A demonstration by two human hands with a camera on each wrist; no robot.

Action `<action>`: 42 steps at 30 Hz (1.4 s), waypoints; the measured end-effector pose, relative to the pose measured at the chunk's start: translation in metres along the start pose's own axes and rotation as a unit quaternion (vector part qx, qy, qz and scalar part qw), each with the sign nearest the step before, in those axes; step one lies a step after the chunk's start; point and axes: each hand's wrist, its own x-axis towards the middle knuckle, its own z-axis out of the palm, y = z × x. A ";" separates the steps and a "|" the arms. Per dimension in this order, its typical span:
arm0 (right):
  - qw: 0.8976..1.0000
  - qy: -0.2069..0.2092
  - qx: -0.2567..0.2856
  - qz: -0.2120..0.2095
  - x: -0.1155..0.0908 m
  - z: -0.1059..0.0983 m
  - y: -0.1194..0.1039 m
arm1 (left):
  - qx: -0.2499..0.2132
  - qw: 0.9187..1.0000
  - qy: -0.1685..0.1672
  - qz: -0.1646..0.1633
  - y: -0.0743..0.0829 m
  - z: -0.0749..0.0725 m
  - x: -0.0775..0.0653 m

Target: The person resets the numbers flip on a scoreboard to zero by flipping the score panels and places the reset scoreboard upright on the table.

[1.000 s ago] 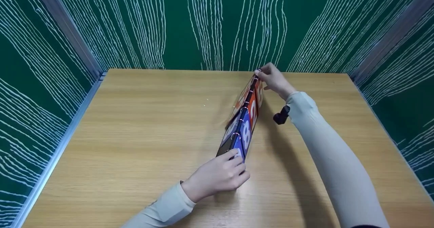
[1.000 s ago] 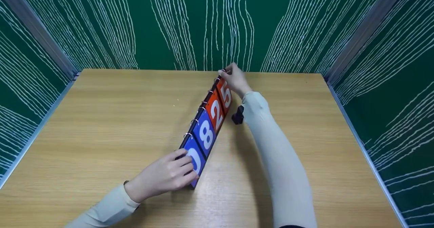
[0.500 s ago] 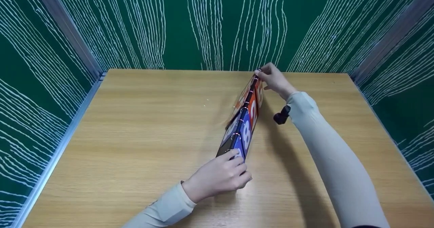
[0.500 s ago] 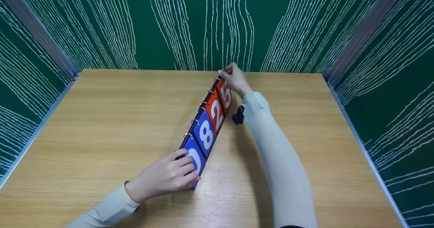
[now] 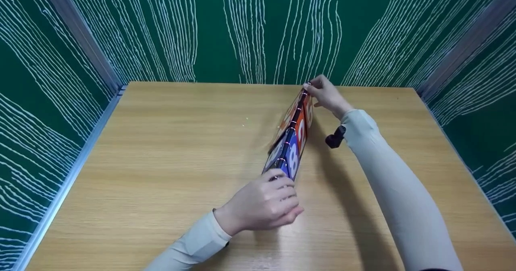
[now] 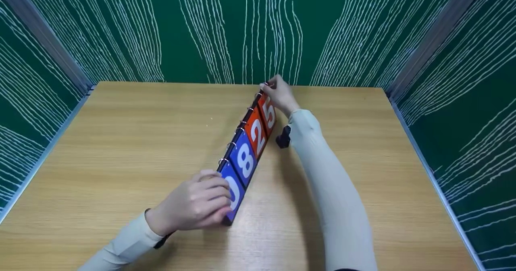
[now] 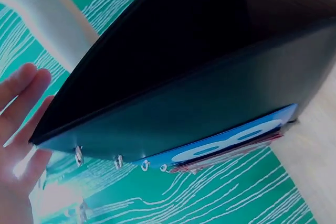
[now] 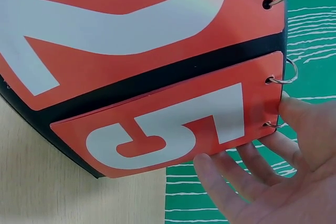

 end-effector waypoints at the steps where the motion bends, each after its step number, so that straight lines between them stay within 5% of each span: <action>1: 1.000 0.000 0.001 -0.001 0.000 0.000 0.000 | -0.025 1.000 0.005 -0.016 -0.003 -0.001 0.000; 4: 1.000 0.002 0.000 -0.002 -0.001 -0.001 0.000 | -0.128 0.988 0.029 -0.080 -0.012 -0.004 0.001; 7: 1.000 0.003 -0.001 0.001 -0.002 -0.002 0.000 | -0.246 0.955 0.059 -0.157 -0.023 -0.006 0.001; 10: 1.000 0.003 -0.002 0.003 -0.002 -0.002 -0.001 | -0.339 0.904 0.054 -0.254 -0.036 -0.008 0.000; 14: 1.000 0.003 -0.008 0.002 -0.002 -0.001 -0.001 | -0.408 0.828 -0.012 -0.386 -0.055 -0.008 -0.002; 16: 1.000 0.003 -0.010 0.002 -0.001 0.000 0.000 | -0.420 0.798 -0.047 -0.428 -0.064 -0.005 -0.003; 18: 1.000 0.003 -0.008 0.002 -0.001 0.000 0.000 | -0.431 0.779 -0.067 -0.451 -0.072 0.001 -0.006; 24: 1.000 0.000 0.011 0.004 -0.001 0.000 0.001 | -0.452 0.744 -0.087 -0.484 -0.091 0.027 -0.013; 30: 1.000 0.002 0.006 0.004 0.001 0.000 0.001 | -0.478 0.722 -0.118 -0.486 -0.103 0.048 -0.021; 37: 1.000 0.006 0.004 0.004 0.000 0.000 0.001 | -0.518 0.680 -0.183 -0.485 -0.111 0.070 -0.032; 42: 1.000 0.004 0.000 0.008 -0.001 -0.001 0.000 | -0.526 0.658 -0.237 -0.483 -0.110 0.082 -0.040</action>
